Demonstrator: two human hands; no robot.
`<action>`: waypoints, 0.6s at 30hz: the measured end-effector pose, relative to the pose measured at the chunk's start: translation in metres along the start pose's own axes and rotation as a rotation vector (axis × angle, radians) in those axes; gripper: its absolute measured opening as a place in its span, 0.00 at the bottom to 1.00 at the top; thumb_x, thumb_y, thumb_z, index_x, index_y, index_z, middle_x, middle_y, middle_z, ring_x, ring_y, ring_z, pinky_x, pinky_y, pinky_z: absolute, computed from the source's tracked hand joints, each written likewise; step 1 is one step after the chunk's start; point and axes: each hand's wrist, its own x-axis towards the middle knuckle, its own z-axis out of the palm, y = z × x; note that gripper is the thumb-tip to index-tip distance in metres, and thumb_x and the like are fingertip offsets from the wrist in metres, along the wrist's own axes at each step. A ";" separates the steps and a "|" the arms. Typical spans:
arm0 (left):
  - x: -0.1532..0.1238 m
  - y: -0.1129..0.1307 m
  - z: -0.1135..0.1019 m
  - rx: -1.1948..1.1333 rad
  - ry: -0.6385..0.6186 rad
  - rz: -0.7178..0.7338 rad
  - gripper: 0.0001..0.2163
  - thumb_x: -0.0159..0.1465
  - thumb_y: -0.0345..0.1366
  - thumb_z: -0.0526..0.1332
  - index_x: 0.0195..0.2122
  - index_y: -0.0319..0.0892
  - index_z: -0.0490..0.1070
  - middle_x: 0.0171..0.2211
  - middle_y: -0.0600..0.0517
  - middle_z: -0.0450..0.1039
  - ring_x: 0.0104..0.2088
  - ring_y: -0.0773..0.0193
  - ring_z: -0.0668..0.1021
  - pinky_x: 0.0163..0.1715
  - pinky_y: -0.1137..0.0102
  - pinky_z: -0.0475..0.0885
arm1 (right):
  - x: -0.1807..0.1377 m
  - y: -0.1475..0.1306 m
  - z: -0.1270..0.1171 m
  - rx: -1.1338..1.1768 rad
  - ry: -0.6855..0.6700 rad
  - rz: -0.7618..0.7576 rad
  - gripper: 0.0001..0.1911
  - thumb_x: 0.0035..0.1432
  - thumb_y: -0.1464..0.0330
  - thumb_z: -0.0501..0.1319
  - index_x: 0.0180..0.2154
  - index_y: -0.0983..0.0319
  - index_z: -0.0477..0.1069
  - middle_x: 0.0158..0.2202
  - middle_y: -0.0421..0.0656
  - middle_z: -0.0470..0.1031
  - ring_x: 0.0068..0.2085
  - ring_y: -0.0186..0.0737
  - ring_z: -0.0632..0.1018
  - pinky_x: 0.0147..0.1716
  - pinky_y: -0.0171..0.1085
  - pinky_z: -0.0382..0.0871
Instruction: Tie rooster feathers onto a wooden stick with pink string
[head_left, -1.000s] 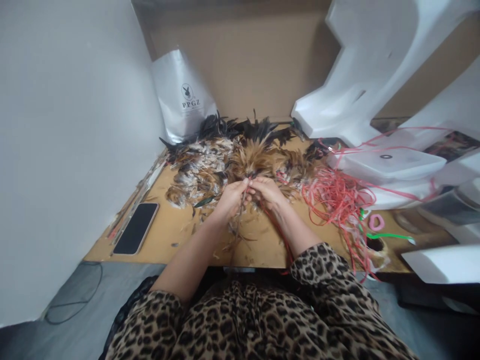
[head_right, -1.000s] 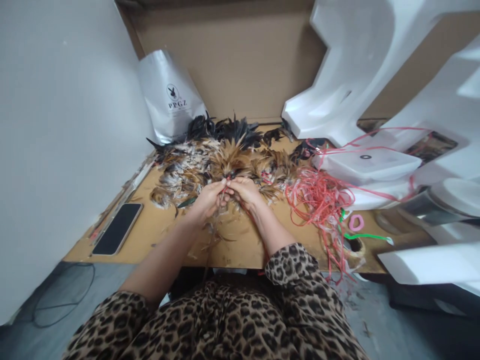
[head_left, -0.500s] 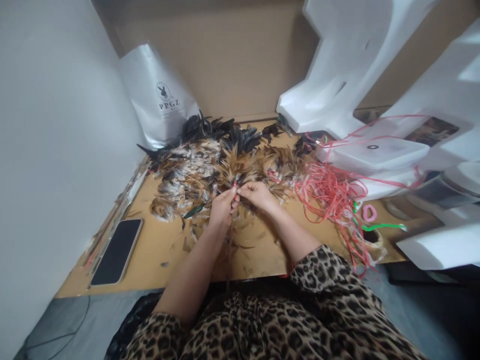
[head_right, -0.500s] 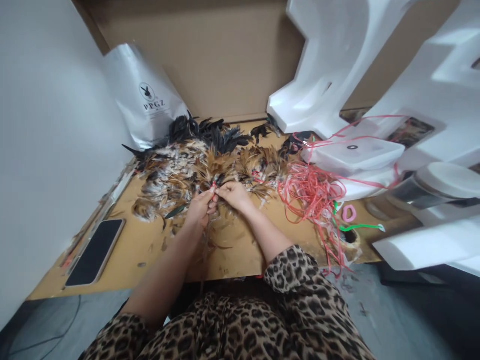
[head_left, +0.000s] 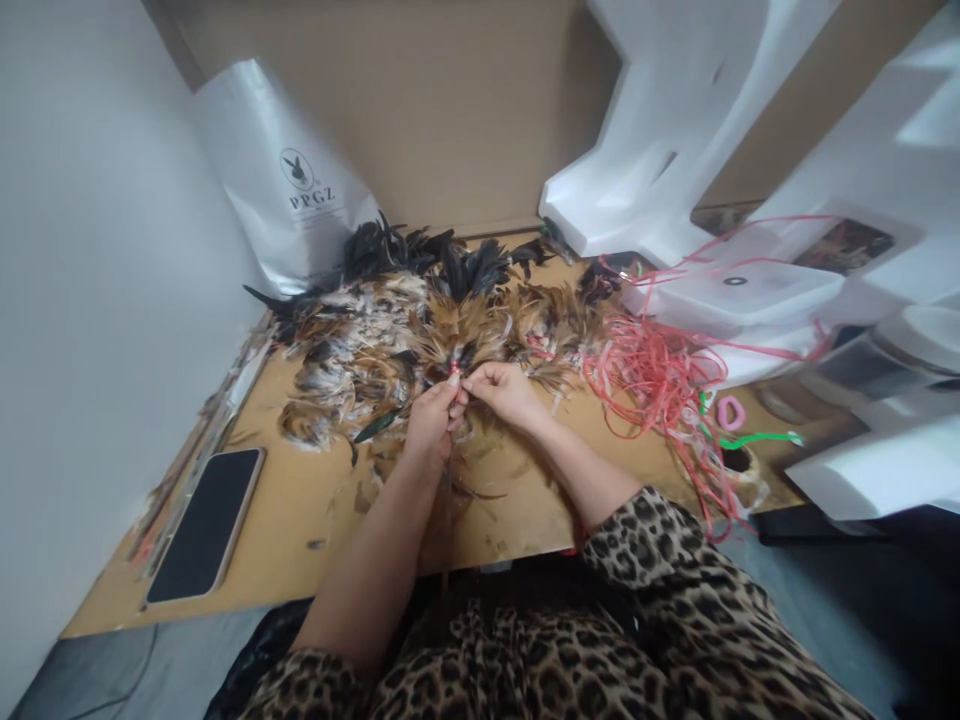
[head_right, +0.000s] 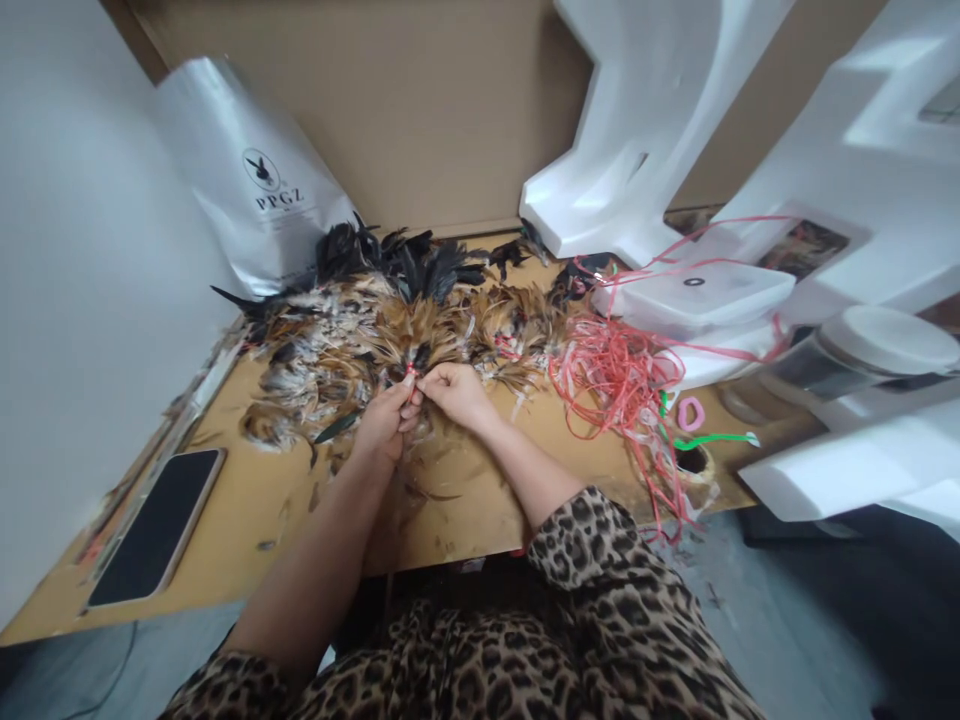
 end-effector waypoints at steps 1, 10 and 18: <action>0.000 0.000 -0.001 -0.021 0.001 -0.011 0.14 0.51 0.40 0.68 0.23 0.35 0.65 0.18 0.57 0.62 0.13 0.81 0.57 0.10 0.83 0.46 | -0.001 -0.001 -0.007 -0.021 -0.048 0.000 0.17 0.49 0.57 0.61 0.23 0.65 0.72 0.19 0.39 0.71 0.21 0.30 0.66 0.23 0.31 0.60; -0.006 0.012 -0.003 -0.181 -0.044 -0.036 0.08 0.56 0.34 0.65 0.29 0.35 0.69 0.19 0.57 0.62 0.13 0.82 0.57 0.09 0.84 0.47 | -0.012 0.010 -0.111 -0.611 0.179 -0.056 0.12 0.49 0.63 0.60 0.30 0.64 0.76 0.26 0.42 0.75 0.28 0.35 0.72 0.30 0.34 0.62; -0.010 0.013 0.001 -0.167 -0.017 -0.025 0.07 0.57 0.33 0.64 0.28 0.35 0.68 0.18 0.57 0.62 0.12 0.82 0.57 0.09 0.84 0.46 | -0.019 0.023 -0.098 -1.351 0.081 -0.271 0.12 0.56 0.69 0.55 0.39 0.64 0.74 0.41 0.53 0.76 0.47 0.48 0.67 0.45 0.44 0.54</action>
